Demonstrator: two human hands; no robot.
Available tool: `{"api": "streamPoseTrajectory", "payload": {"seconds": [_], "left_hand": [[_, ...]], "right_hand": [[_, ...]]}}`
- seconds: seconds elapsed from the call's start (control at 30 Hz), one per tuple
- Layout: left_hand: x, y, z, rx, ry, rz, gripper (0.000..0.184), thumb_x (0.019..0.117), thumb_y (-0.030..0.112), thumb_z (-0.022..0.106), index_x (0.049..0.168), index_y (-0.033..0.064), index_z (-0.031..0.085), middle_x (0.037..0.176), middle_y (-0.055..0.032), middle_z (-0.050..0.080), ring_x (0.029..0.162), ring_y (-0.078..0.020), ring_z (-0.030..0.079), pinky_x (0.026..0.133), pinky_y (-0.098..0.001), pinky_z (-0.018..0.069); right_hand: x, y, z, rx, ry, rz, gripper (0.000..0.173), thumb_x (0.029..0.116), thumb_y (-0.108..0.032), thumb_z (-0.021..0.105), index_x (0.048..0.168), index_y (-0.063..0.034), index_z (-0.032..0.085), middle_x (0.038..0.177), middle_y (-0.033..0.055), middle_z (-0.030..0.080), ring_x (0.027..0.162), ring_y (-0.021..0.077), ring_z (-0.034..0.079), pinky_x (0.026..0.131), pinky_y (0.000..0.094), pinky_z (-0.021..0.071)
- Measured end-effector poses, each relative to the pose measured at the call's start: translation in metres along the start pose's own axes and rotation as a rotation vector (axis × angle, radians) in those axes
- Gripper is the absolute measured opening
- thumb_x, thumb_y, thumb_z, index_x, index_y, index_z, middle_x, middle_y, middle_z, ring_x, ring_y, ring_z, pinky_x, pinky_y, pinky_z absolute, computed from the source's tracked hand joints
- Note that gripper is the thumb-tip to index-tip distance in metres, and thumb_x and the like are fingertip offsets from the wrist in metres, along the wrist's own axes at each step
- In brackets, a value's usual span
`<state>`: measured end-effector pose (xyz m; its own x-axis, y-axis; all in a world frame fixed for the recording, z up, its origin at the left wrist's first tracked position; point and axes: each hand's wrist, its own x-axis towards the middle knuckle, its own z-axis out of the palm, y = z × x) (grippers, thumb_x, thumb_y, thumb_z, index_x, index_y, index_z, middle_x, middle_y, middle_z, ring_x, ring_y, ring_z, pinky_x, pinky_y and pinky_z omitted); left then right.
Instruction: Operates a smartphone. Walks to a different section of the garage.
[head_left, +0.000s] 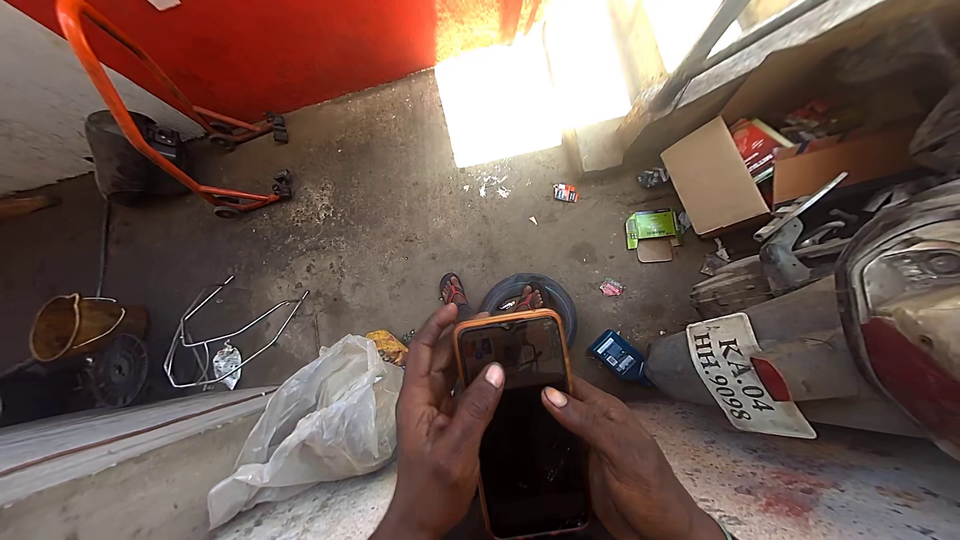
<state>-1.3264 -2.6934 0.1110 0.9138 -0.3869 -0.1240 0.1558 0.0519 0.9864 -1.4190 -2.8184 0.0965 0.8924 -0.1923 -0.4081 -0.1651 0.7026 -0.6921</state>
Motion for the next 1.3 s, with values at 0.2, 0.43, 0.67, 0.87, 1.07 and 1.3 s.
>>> {"api": "streamPoseTrajectory", "payload": {"seconds": [0.2,0.43,0.67,0.87,1.07,1.3], "left_hand": [[0.0048,0.0007,0.0084,0.191,0.029,0.067,0.055,0.0916,0.010,0.066,0.143,0.0100,0.046,0.128,-0.0011,0.067,0.111,-0.0092,0.067,0.089,-0.0226,0.0578],[0.0044,0.0000,0.0023,0.136,0.000,0.092,0.038,0.0966,0.013,0.057,0.134,0.0086,0.058,0.126,-0.0021,0.068,0.115,-0.0117,0.065,0.096,-0.0266,0.0550],[0.0034,-0.0018,0.0011,0.079,0.000,0.077,0.034,0.1034,0.013,0.047,0.134,0.0053,0.059,0.126,-0.0055,0.068,0.116,-0.0141,0.066,0.098,-0.0292,0.0549],[0.0015,-0.0036,0.0015,0.019,0.000,0.054,0.035,0.1061,0.022,0.049,0.136,0.0072,0.059,0.128,-0.0051,0.067,0.118,-0.0153,0.065,0.101,-0.0313,0.0543],[0.0008,-0.0052,-0.0002,-0.007,-0.013,0.064,0.035,0.1070,0.025,0.049,0.136,0.0073,0.059,0.127,-0.0059,0.068,0.119,-0.0156,0.064,0.102,-0.0315,0.0534],[0.0001,-0.0048,0.0009,-0.053,-0.002,0.013,0.034,0.1076,0.024,0.047,0.137,0.0097,0.058,0.120,-0.0003,0.068,0.111,-0.0088,0.065,0.098,-0.0271,0.0542]], "right_hand": [[-0.0003,0.0029,-0.0014,-0.009,-0.039,-0.032,0.022,0.1039,-0.019,0.054,0.118,-0.0059,0.065,0.106,0.0003,0.073,0.102,0.0056,0.069,0.096,0.0274,0.0560],[-0.0005,0.0031,-0.0019,-0.011,-0.028,-0.023,0.023,0.1037,-0.019,0.054,0.117,-0.0057,0.066,0.107,0.0011,0.073,0.104,0.0060,0.068,0.097,0.0274,0.0554],[-0.0002,0.0034,-0.0032,0.004,-0.027,-0.005,0.023,0.1038,-0.018,0.052,0.117,-0.0049,0.066,0.107,0.0028,0.073,0.103,0.0073,0.069,0.096,0.0281,0.0559],[-0.0009,0.0016,-0.0018,0.004,0.002,0.024,0.022,0.1031,-0.017,0.052,0.115,-0.0057,0.067,0.105,0.0024,0.073,0.101,0.0064,0.069,0.095,0.0272,0.0562],[-0.0004,0.0026,-0.0015,0.020,0.003,0.034,0.022,0.1033,-0.018,0.052,0.113,-0.0060,0.068,0.102,0.0023,0.074,0.098,0.0069,0.070,0.092,0.0274,0.0573],[-0.0008,0.0023,-0.0012,0.026,0.020,0.051,0.023,0.1030,-0.019,0.052,0.114,-0.0058,0.068,0.102,0.0036,0.074,0.098,0.0077,0.070,0.093,0.0281,0.0576]]}}
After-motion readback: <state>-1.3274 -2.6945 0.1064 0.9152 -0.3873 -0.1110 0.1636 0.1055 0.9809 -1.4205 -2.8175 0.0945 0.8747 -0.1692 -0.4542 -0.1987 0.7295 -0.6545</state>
